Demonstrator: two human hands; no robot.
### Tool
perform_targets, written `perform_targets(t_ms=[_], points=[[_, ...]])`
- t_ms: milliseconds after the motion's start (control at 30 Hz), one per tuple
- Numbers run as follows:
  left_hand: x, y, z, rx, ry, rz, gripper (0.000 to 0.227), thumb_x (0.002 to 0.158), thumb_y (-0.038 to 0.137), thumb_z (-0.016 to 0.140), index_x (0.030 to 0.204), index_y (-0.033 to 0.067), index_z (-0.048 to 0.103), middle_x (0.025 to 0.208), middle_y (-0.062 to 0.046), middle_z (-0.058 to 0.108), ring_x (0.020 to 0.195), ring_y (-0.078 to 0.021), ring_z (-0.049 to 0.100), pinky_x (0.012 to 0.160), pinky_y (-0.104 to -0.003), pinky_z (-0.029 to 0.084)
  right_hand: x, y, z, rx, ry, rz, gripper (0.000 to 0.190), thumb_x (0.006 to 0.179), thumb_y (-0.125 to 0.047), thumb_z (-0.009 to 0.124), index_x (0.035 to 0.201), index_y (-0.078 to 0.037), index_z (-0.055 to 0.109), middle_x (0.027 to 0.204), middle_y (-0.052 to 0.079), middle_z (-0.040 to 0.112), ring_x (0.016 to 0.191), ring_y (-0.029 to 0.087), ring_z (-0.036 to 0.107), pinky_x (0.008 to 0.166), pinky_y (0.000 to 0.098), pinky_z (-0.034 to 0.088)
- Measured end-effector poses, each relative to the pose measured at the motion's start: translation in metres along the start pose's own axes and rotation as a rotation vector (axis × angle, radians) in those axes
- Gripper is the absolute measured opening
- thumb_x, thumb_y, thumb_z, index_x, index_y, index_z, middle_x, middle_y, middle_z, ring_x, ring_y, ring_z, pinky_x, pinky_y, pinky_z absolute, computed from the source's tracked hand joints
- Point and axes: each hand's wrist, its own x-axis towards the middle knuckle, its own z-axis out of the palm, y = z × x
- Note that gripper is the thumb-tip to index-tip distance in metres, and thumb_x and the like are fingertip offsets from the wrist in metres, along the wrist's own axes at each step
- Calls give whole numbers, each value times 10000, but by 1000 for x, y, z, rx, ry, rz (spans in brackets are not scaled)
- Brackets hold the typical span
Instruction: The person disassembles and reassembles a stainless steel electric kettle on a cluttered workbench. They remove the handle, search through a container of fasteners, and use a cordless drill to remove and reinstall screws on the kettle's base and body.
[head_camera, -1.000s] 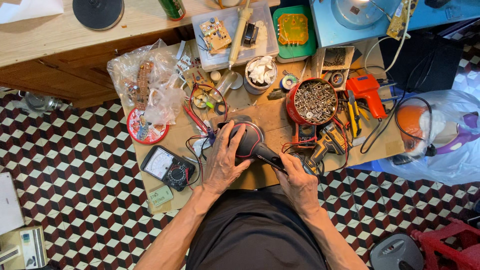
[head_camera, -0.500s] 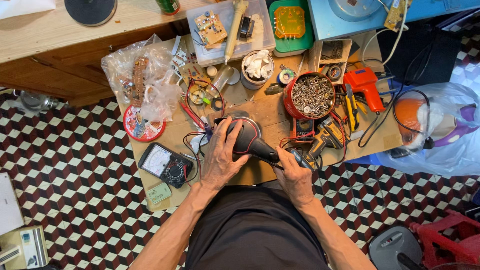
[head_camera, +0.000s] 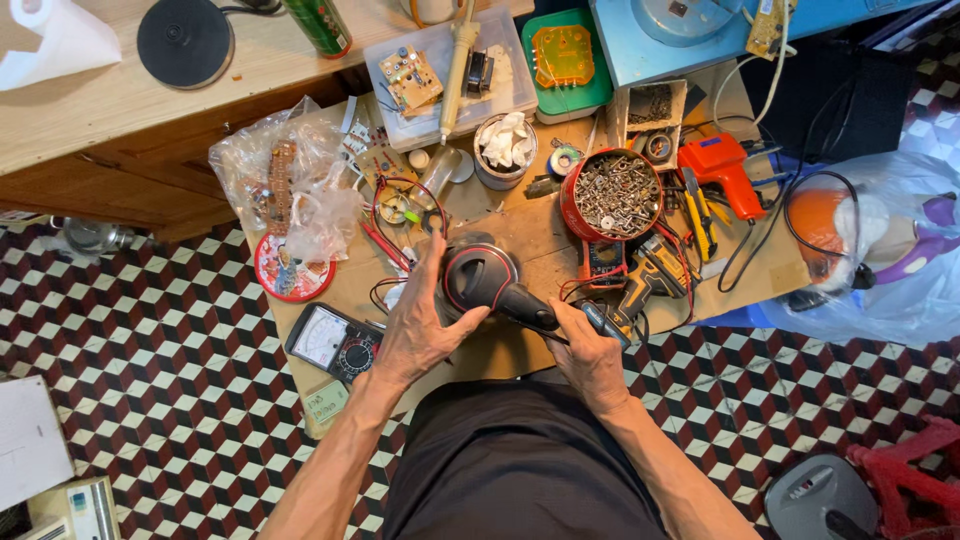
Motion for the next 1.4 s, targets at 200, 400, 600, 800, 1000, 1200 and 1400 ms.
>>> perform_targets(t_ms=[200, 400, 600, 800, 1000, 1200, 1400], points=[[-2, -2, 0, 185, 156, 27, 1067, 702, 369, 934, 1528, 30, 348, 1562, -210, 399, 1489, -388, 377, 1212, -476, 353, -1, -1, 0, 16, 3, 13, 592, 747, -29, 803, 1308, -36, 612, 1183, 143, 708, 1027, 315, 714, 840, 366, 583], [-11, -7, 13, 76, 114, -50, 962, 707, 376, 928, 1492, 75, 460, 1633, -211, 342, 1504, -370, 367, 1218, -453, 344, -3, 4, 0, -4, -25, 4, 658, 718, -5, 796, 1344, -45, 593, 1207, 145, 707, 1034, 322, 712, 852, 373, 585], [-13, -18, 19, 67, 159, -34, 955, 720, 383, 922, 1497, 74, 460, 1649, -198, 328, 1527, -359, 333, 1233, -452, 329, -1, 7, 0, 13, -72, -4, 645, 753, -18, 795, 1360, -36, 575, 1213, 161, 705, 1025, 317, 720, 836, 358, 596], [-13, -17, 23, 142, 171, -36, 973, 709, 388, 920, 1503, 77, 452, 1628, -192, 336, 1507, -359, 332, 1222, -457, 314, -3, 6, 5, 12, -13, -34, 626, 772, -31, 798, 1356, -22, 572, 1197, 165, 707, 1029, 315, 722, 841, 358, 595], [-25, -1, 30, 367, 190, 157, 818, 833, 258, 835, 1520, 41, 447, 1621, -198, 375, 1498, -367, 380, 1217, -449, 368, -4, 4, 5, 21, 40, -31, 593, 795, -43, 802, 1348, -37, 586, 1176, 145, 714, 997, 315, 731, 800, 364, 595], [-26, 10, 43, 140, 235, 57, 723, 837, 169, 827, 1450, 24, 473, 1612, -212, 356, 1479, -373, 392, 1187, -428, 402, -4, -2, 5, 33, 34, 2, 588, 815, -50, 795, 1360, -34, 576, 1177, 145, 715, 969, 326, 732, 766, 371, 600], [-24, 5, 47, 178, 261, 50, 599, 806, 161, 850, 1344, 58, 610, 1593, -174, 402, 1458, -356, 430, 1198, -437, 386, -2, -1, 5, 37, 24, -21, 593, 825, -54, 789, 1368, -29, 552, 1190, 159, 707, 996, 339, 727, 773, 377, 608]])
